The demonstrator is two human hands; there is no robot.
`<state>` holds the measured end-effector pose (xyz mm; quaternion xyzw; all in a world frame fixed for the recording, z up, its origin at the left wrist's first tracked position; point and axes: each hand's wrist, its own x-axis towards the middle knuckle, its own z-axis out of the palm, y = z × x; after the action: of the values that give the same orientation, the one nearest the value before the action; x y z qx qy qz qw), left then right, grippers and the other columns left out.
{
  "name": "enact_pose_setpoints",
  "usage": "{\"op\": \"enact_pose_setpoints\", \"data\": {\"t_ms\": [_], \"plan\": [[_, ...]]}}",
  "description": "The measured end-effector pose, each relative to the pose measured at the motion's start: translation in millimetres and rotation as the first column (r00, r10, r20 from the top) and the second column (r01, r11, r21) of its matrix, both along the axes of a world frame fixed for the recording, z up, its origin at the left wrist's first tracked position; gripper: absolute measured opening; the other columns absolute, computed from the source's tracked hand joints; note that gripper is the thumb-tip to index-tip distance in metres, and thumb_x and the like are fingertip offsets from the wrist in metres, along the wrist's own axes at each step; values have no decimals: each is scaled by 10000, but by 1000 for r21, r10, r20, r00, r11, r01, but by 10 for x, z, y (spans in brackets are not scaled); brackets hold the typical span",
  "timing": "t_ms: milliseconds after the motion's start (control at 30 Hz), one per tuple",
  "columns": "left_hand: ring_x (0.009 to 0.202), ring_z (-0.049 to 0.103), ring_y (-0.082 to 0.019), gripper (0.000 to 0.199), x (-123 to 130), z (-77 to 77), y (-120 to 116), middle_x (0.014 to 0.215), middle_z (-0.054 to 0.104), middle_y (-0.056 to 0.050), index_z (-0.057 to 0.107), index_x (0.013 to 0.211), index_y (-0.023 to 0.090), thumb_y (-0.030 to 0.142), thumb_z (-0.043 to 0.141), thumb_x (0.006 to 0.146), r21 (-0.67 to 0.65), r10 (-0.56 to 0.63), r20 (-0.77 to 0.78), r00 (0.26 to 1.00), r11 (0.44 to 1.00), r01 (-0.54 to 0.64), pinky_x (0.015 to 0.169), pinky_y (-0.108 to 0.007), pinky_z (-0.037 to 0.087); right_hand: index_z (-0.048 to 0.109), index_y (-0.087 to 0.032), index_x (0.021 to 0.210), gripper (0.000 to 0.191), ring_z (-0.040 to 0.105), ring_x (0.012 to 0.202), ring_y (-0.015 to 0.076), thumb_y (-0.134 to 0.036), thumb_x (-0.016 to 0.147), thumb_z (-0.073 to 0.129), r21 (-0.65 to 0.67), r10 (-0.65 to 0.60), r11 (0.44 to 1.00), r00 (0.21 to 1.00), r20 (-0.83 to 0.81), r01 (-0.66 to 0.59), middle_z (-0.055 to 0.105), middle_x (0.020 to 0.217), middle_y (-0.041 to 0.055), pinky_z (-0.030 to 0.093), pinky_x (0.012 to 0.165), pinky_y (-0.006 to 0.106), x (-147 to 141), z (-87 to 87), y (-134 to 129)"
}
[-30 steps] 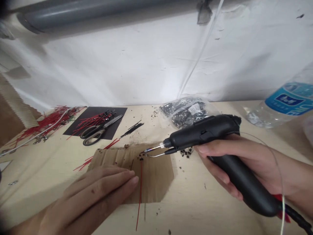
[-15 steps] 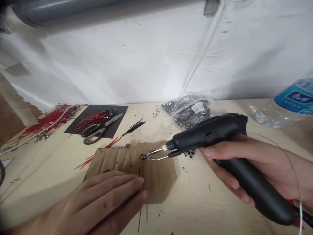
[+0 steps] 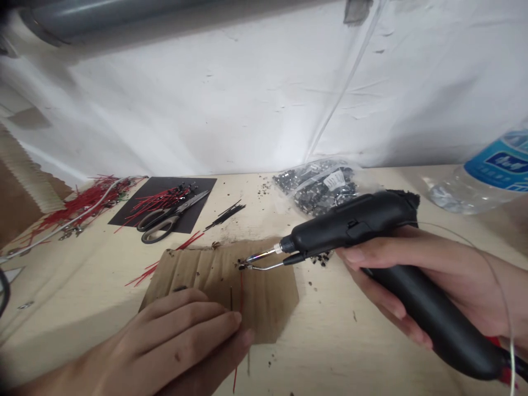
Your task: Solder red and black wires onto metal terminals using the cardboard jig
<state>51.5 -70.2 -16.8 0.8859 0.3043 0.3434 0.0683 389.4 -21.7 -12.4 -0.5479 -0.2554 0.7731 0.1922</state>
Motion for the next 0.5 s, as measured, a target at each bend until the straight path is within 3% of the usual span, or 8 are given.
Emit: {"op": "enact_pose_setpoints", "data": {"t_ms": [167,367,433,500], "plan": [[789,769,-167,120,42,-68,-25,880,795,-45,748,1026,109,179,653,1048,-81,39,102,994,996,-31,783,-289,633,728,-225,625,431,542,269,141,-629,674,869,33,10,999,999,37,-11,594,427,19,431,286,204,-2,9,2],[870,788,-173,100,46,-24,13,938,810,-57,744,1062,88,135,661,1035,-91,47,127,991,995,-36,844,-281,643,696,-219,573,457,536,272,144,-632,699,846,57,4,998,998,65,-8,576,419,20,421,290,213,0,-11,8],[859,789,-180,120,8,14,76,912,808,-57,752,1044,82,139,646,1043,-56,-5,79,997,998,10,819,-292,651,679,-216,544,478,528,269,141,-637,705,839,71,7,997,998,63,-12,564,413,22,416,289,214,-2,-16,9],[795,785,-160,168,-28,47,147,879,810,-46,756,1008,85,139,606,1063,3,-153,6,988,988,153,763,-266,656,682,-217,549,481,530,273,144,-645,701,839,70,4,998,998,59,-8,562,412,23,416,289,214,-4,-17,8]]}}
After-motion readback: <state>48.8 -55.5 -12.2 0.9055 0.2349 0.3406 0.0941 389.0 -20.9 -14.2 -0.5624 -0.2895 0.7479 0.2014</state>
